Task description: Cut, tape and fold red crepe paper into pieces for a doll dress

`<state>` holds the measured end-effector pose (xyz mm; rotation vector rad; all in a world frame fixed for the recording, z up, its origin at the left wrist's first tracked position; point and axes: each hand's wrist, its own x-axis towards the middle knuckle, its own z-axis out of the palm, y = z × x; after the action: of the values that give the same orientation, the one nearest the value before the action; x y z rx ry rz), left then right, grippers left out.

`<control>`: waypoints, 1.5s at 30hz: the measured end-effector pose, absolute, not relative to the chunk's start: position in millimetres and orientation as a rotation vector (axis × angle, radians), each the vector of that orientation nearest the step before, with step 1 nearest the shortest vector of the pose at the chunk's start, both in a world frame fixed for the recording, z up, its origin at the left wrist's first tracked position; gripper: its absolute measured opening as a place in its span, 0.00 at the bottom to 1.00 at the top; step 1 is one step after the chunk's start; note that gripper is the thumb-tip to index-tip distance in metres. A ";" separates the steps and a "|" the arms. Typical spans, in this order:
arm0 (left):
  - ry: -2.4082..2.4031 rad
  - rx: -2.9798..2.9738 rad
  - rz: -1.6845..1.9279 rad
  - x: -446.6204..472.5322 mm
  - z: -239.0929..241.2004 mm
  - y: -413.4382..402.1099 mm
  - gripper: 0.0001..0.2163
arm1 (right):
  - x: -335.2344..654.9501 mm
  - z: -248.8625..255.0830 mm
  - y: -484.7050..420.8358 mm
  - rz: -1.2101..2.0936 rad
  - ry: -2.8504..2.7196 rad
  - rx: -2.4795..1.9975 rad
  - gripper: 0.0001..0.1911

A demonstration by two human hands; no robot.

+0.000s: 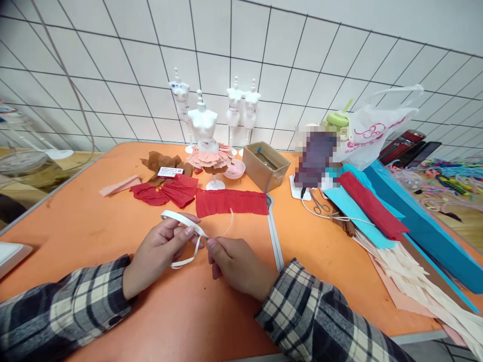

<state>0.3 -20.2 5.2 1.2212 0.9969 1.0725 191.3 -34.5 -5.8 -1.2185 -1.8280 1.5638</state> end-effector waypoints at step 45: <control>0.922 1.326 0.971 -3.7 4.6 -16.3 0.14 | 190.0 0.4 -32.5 1.826 -1.630 -1.144 0.29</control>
<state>-3.7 -16.3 4.6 1.3261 0.9220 0.9707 190.0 -32.5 0.4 -1.1436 -1.6303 1.8258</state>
